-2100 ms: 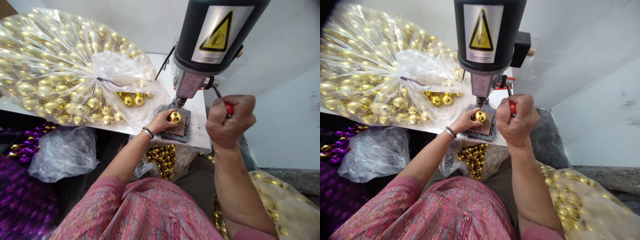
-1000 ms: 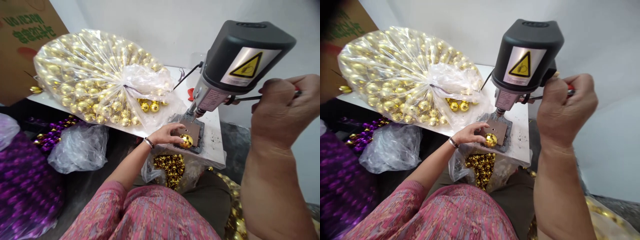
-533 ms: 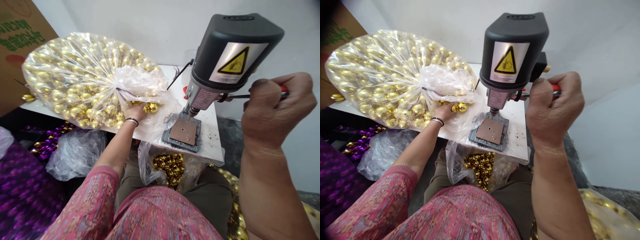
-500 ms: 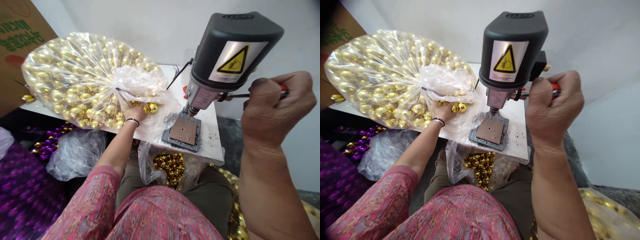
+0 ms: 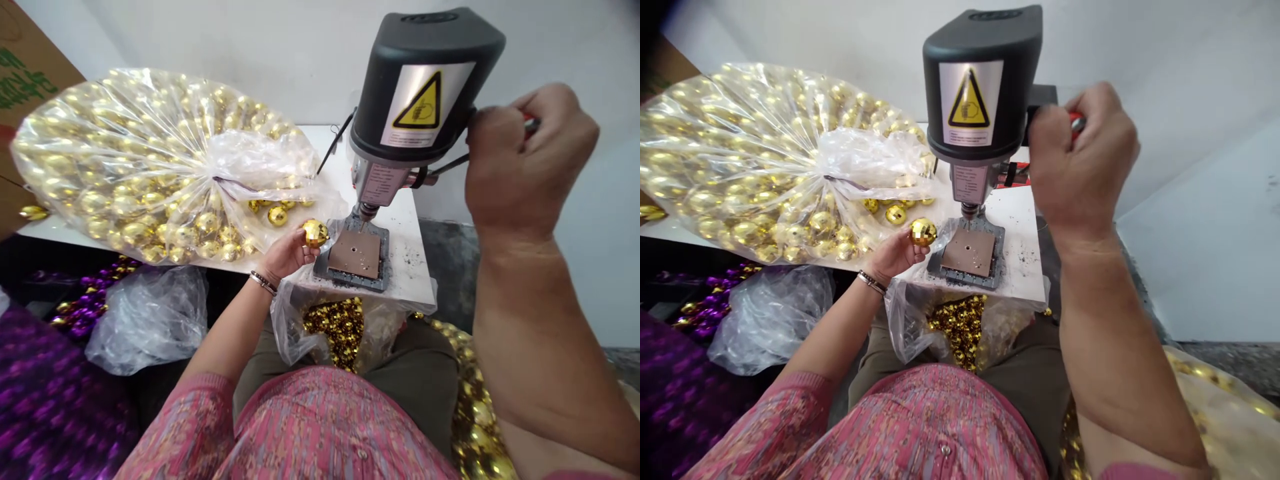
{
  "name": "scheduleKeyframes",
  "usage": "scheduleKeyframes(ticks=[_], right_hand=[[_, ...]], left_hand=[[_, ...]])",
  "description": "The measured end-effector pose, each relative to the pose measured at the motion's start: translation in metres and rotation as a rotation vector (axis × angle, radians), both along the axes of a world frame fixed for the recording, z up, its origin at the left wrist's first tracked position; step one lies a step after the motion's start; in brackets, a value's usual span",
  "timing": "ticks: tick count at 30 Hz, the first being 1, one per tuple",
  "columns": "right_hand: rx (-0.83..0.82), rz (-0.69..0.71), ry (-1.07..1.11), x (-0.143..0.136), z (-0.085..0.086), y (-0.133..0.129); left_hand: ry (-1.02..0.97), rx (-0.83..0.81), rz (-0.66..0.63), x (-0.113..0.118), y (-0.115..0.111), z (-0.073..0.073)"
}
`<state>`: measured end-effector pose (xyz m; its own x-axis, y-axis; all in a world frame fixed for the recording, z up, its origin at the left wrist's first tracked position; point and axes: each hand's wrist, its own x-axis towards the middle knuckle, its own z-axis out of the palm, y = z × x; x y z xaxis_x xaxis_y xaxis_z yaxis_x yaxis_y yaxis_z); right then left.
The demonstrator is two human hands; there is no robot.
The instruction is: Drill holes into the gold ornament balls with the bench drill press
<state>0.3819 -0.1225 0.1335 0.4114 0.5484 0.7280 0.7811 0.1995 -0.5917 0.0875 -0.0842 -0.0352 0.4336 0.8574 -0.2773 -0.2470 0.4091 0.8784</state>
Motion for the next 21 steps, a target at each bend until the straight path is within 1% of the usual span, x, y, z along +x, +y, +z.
scheduleKeyframes(ticks=[3, 5, 8, 9, 12, 16, 19, 21], right_hand=[[-0.162, -0.076, 0.106, -0.003, 0.026, 0.01], [-0.206, -0.053, 0.156, -0.001, 0.033, 0.019], [-0.233, -0.007, 0.182, 0.003, 0.034, 0.03], [-0.231, -0.012, 0.177, 0.005, 0.033, 0.033], [-0.18, 0.005, 0.177, 0.007, 0.03, 0.038], [-0.159, 0.052, 0.207, 0.007, 0.03, 0.036], [-0.162, 0.08, 0.227, 0.006, 0.031, 0.032], [-0.145, 0.117, 0.244, 0.005, 0.03, 0.029]], left_hand=[[0.022, -0.016, -0.035, 0.015, 0.002, -0.004], [0.059, -0.009, -0.068, 0.023, 0.004, -0.004], [0.145, 0.027, -0.099, 0.035, 0.006, -0.001], [0.179, 0.046, -0.109, 0.039, 0.006, 0.0], [0.299, 0.119, -0.158, 0.05, 0.006, 0.006], [0.47, 0.237, -0.197, 0.061, 0.006, 0.012], [0.595, 0.335, -0.229, 0.064, 0.008, 0.013], [0.669, 0.429, -0.243, 0.066, 0.01, 0.012]])
